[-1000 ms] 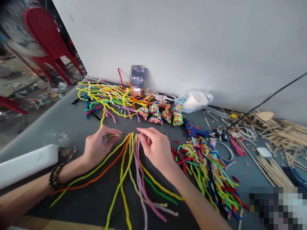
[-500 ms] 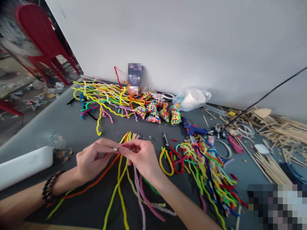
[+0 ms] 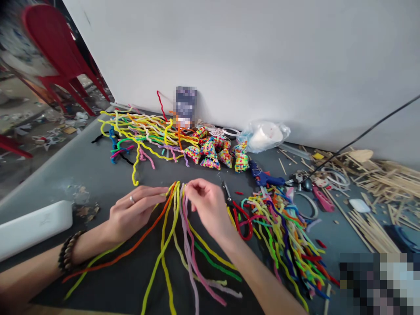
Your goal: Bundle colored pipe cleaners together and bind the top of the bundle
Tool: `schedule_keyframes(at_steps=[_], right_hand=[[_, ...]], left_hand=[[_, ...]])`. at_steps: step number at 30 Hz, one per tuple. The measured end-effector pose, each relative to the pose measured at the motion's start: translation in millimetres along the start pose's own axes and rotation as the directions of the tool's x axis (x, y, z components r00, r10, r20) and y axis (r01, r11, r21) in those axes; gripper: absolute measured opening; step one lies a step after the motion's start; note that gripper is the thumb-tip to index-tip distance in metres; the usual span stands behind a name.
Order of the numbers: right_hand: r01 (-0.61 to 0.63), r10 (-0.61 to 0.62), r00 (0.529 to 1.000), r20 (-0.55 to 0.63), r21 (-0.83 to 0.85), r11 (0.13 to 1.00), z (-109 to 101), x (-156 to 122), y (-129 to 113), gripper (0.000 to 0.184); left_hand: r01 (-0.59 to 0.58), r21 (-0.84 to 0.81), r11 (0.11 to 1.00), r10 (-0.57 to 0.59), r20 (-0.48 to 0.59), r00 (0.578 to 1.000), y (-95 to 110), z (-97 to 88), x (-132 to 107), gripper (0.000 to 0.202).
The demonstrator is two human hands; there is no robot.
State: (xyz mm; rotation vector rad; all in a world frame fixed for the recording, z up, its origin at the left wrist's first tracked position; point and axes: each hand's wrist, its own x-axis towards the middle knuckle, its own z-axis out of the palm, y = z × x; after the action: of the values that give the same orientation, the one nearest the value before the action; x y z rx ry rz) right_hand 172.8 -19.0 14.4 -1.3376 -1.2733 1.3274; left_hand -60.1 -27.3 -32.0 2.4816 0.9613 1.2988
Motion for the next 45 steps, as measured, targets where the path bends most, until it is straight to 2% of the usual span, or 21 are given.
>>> schedule_keyframes(at_steps=[3,6,8,12,16,19,24,29,36,45], right_hand=[[0.022,-0.03,0.991,-0.13,-0.063,0.998,-24.9,17.7,2.0,0.024],[-0.03,-0.002,0.987,-0.161,-0.201,0.979,-43.1,28.6,7.7,0.024],[-0.067,0.016,0.987,-0.157,-0.324,0.944,-47.4,29.9,11.3,0.022],[-0.084,-0.016,0.983,-0.18,-0.534,0.841,-43.0,26.6,12.6,0.018],[-0.09,-0.021,0.984,-0.175,-0.599,0.796,-37.1,27.2,11.9,0.018],[-0.082,-0.026,0.987,-0.161,-0.628,0.774,-35.2,29.2,14.9,0.018],[-0.057,-0.052,0.989,-0.138,-0.684,0.727,-31.9,30.6,21.4,0.017],[-0.084,-0.056,0.984,-0.166,-0.728,0.68,-25.7,29.4,21.7,0.014],[-0.09,-0.081,0.982,-0.17,-0.802,0.591,-20.6,30.2,25.1,0.013],[-0.12,-0.061,0.982,-0.179,-0.84,0.529,-19.9,31.7,25.6,0.012]], left_hand=[[0.002,0.074,0.997,-0.003,0.008,1.0,-18.5,-7.6,8.4,0.049],[-0.04,0.102,0.994,0.031,0.082,0.996,-35.1,-16.6,15.4,0.064],[-0.071,0.127,0.989,0.052,0.148,0.988,-41.3,-20.7,16.7,0.072],[-0.123,0.211,0.97,0.07,0.242,0.968,-44.6,-21.5,14.3,0.073],[-0.183,0.296,0.937,0.08,0.33,0.941,-49.0,-18.2,11.4,0.063],[-0.192,0.295,0.936,0.079,0.357,0.931,-54.9,-16.5,9.5,0.058],[-0.186,0.285,0.94,0.068,0.378,0.923,-59.5,-15.1,5.6,0.054],[-0.179,0.33,0.927,0.057,0.347,0.936,-58.1,-14.3,3.4,0.051],[-0.225,0.351,0.909,0.072,0.4,0.914,-56.5,-13.7,4.8,0.042],[-0.369,0.494,0.787,0.15,0.427,0.892,-46.5,-6.1,10.8,0.032]])
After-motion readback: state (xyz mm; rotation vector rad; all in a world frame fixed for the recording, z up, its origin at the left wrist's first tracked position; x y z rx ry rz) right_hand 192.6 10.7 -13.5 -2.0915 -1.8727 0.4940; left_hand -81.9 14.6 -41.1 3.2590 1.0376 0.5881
